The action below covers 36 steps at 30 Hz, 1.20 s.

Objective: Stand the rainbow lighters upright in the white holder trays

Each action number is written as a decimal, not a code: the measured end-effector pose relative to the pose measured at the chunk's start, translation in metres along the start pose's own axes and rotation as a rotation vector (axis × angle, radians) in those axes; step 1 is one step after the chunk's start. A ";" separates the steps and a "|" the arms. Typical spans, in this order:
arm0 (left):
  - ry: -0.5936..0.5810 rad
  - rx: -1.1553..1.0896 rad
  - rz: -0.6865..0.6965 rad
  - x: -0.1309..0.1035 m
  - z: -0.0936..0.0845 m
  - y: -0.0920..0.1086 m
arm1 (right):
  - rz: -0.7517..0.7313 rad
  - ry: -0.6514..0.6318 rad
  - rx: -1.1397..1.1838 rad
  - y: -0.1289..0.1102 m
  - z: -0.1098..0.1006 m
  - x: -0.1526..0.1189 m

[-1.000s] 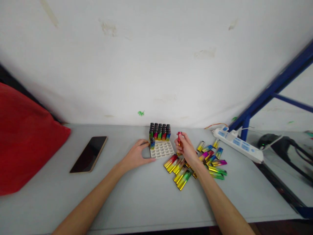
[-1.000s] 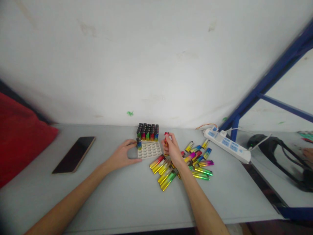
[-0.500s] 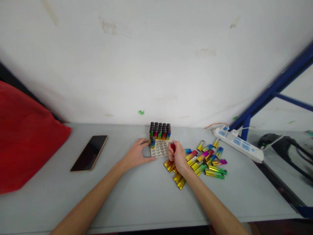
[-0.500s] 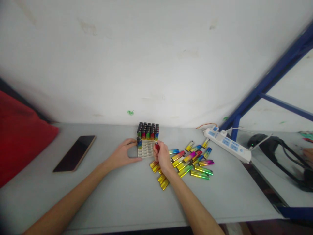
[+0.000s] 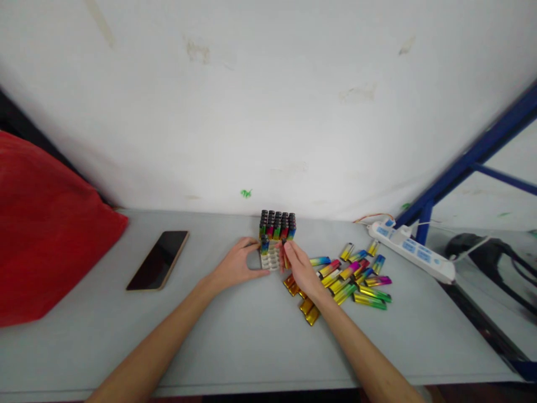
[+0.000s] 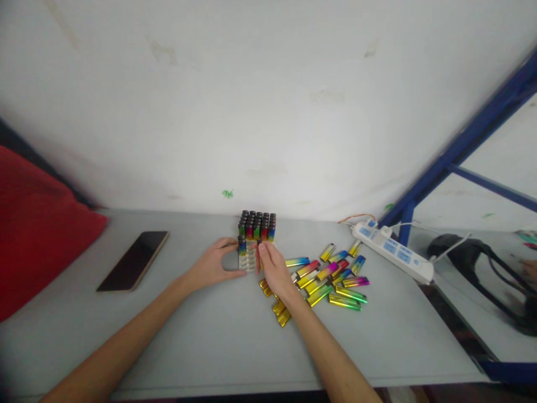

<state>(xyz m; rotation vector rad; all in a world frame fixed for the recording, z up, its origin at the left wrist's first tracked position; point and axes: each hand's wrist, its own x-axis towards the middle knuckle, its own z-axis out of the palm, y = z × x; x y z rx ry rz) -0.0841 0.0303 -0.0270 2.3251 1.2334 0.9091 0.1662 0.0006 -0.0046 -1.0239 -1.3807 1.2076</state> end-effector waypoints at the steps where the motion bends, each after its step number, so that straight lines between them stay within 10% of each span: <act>1: 0.000 -0.001 0.004 0.000 0.000 0.000 | -0.047 0.008 -0.068 0.000 -0.001 -0.001; 7: 0.003 -0.017 -0.002 -0.001 0.000 0.001 | -0.268 0.023 -0.434 -0.006 -0.010 -0.002; 26: -0.015 -0.040 -0.028 -0.001 -0.001 0.002 | -0.295 -0.177 -1.074 -0.004 0.011 0.008; 36: -0.028 -0.013 -0.041 -0.002 0.001 -0.005 | -0.116 -0.186 -0.968 -0.024 -0.141 0.010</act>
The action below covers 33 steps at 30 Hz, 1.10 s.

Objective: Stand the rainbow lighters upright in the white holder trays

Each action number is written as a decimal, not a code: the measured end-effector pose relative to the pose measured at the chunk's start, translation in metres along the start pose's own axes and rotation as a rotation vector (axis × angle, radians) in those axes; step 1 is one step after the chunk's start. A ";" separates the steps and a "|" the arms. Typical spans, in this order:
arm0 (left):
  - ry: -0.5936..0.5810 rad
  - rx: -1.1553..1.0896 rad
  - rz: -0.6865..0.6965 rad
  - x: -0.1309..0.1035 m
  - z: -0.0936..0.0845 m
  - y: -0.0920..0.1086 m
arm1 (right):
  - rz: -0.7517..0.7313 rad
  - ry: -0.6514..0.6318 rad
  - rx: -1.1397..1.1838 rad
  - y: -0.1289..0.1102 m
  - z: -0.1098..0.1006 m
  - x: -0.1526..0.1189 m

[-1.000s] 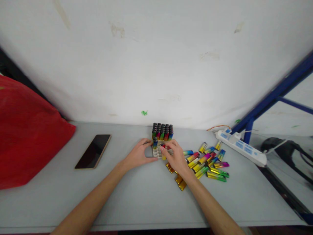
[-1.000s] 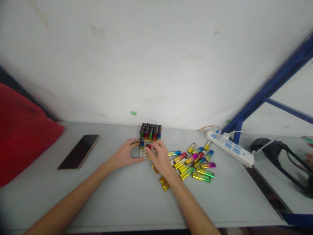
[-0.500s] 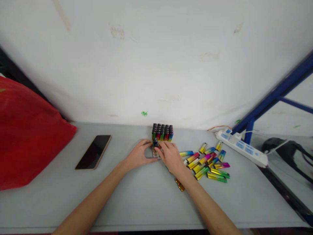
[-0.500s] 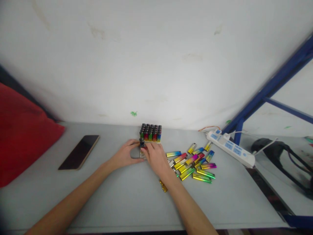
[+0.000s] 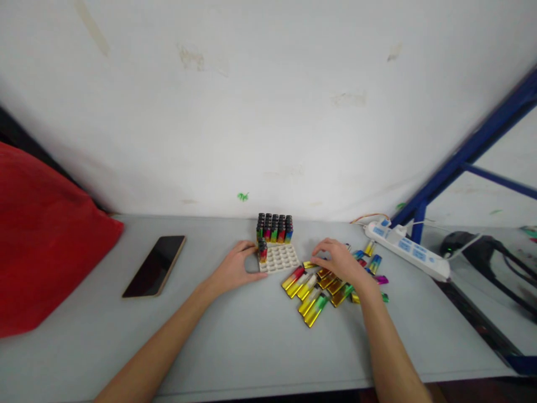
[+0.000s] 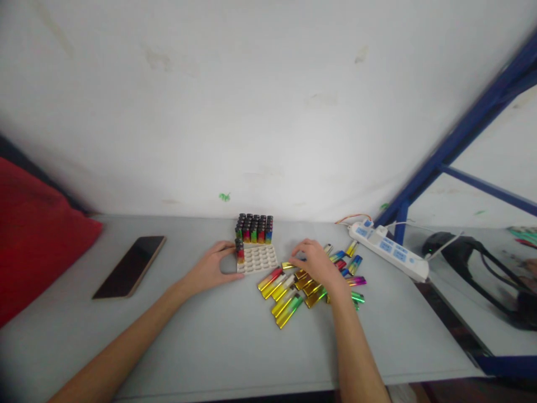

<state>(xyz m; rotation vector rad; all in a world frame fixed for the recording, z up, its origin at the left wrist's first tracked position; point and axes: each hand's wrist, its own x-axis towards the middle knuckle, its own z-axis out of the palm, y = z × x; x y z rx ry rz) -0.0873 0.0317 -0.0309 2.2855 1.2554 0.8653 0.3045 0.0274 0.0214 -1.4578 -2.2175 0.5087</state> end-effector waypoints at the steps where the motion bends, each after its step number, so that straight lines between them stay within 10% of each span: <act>1: -0.002 0.001 -0.005 0.000 0.000 0.000 | 0.055 -0.023 -0.019 0.008 -0.006 -0.003; 8: 0.015 -0.011 -0.007 -0.002 0.000 -0.003 | 0.150 0.021 -0.041 0.013 0.001 -0.002; 19: 0.009 -0.007 -0.007 -0.001 0.001 -0.001 | 0.198 0.419 0.836 -0.058 0.034 0.017; 28: 0.022 -0.026 -0.004 -0.002 0.001 0.001 | 0.211 0.078 1.337 -0.104 0.065 0.009; 33: 0.022 -0.027 -0.018 -0.002 0.002 -0.001 | 0.281 0.115 1.362 -0.110 0.072 0.012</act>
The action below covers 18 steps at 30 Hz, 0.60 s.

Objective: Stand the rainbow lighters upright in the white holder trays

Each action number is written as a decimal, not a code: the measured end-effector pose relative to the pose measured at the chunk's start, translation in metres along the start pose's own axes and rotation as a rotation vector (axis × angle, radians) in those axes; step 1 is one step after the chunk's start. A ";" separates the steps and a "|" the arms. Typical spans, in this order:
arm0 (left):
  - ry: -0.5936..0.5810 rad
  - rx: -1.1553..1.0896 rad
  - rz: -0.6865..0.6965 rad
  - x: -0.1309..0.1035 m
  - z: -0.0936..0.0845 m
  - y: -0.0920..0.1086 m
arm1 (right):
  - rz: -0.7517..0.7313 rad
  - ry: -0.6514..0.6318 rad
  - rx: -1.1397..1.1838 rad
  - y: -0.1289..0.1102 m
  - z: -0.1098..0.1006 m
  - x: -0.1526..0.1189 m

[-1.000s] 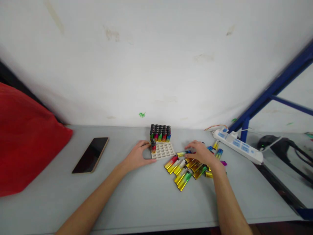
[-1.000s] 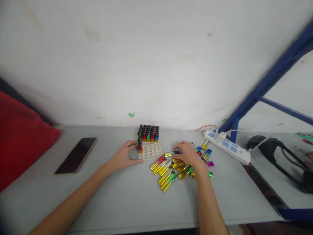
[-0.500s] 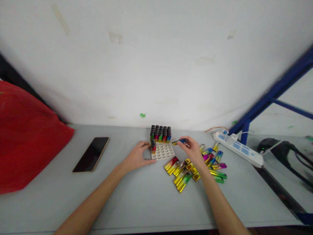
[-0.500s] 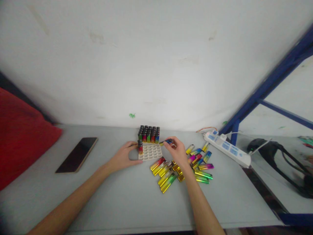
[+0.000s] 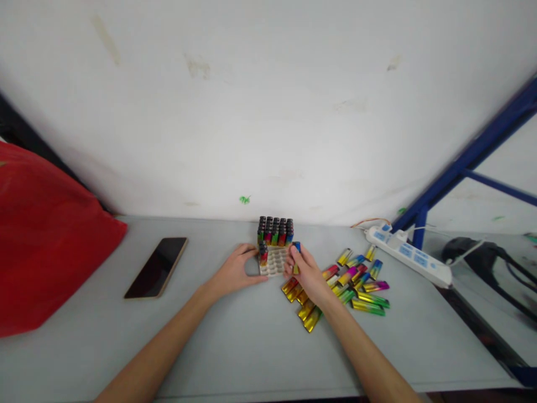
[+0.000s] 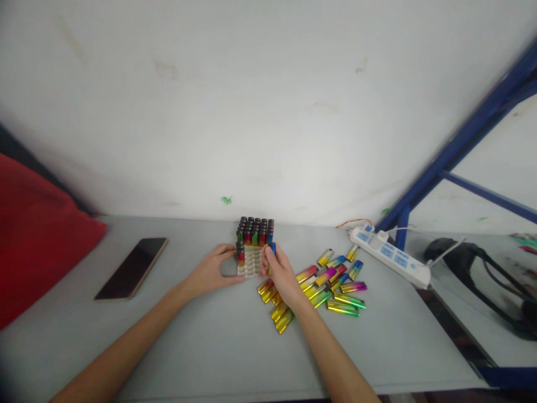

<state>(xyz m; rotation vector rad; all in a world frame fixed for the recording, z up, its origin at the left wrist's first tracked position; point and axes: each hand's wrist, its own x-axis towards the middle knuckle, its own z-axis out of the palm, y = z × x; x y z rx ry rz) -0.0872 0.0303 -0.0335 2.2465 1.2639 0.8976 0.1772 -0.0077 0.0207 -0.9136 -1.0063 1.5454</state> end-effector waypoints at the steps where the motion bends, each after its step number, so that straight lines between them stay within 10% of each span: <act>1: -0.002 0.001 -0.001 0.000 0.000 -0.001 | 0.020 0.029 -0.017 0.001 0.001 0.001; 18: -0.020 0.002 -0.014 0.001 0.000 0.000 | -0.210 0.224 -0.615 0.014 -0.006 0.001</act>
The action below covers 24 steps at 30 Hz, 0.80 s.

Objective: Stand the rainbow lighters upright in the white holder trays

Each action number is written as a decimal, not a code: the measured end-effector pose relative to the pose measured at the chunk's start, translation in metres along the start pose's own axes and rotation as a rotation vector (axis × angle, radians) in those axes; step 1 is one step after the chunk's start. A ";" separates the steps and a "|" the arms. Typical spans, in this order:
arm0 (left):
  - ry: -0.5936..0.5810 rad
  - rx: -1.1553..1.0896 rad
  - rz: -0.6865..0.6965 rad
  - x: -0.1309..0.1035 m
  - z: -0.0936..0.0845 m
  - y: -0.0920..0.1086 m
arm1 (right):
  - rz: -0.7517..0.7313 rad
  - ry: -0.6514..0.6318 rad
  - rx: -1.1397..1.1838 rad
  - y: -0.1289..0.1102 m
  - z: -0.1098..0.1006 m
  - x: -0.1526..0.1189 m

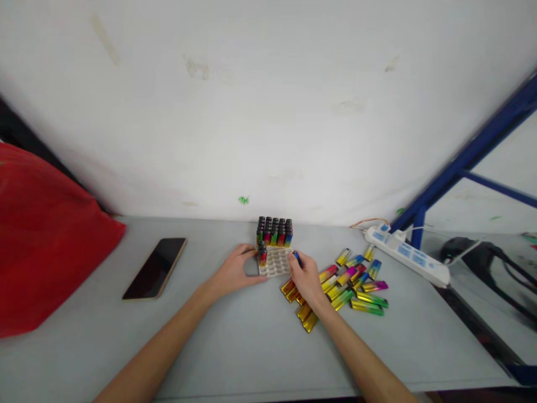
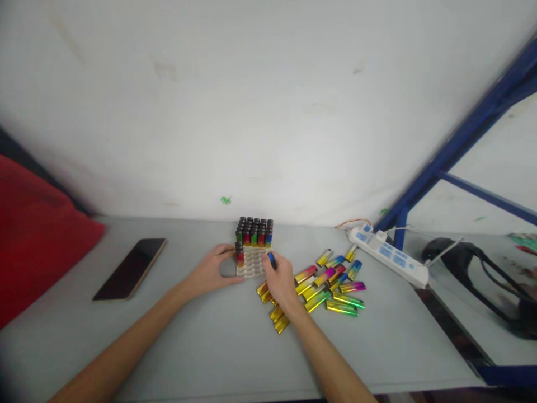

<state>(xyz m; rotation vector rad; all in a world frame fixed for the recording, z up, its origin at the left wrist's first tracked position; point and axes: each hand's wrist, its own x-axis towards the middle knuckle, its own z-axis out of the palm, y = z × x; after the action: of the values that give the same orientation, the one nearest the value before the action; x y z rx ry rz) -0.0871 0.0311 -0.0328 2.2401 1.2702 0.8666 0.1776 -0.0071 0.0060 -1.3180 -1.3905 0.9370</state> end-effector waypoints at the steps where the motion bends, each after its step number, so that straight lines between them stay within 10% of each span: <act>1: -0.001 0.001 0.001 0.000 0.000 0.000 | -0.015 -0.007 -0.014 -0.001 0.000 -0.001; 24: 0.028 -0.001 0.057 -0.001 0.001 0.001 | -0.407 -0.126 -0.225 0.008 -0.004 0.000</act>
<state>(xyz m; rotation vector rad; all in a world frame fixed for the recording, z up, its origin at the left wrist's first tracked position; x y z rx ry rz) -0.0858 0.0297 -0.0330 2.2812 1.2230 0.9221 0.1837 -0.0068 -0.0009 -1.0884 -1.8197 0.6087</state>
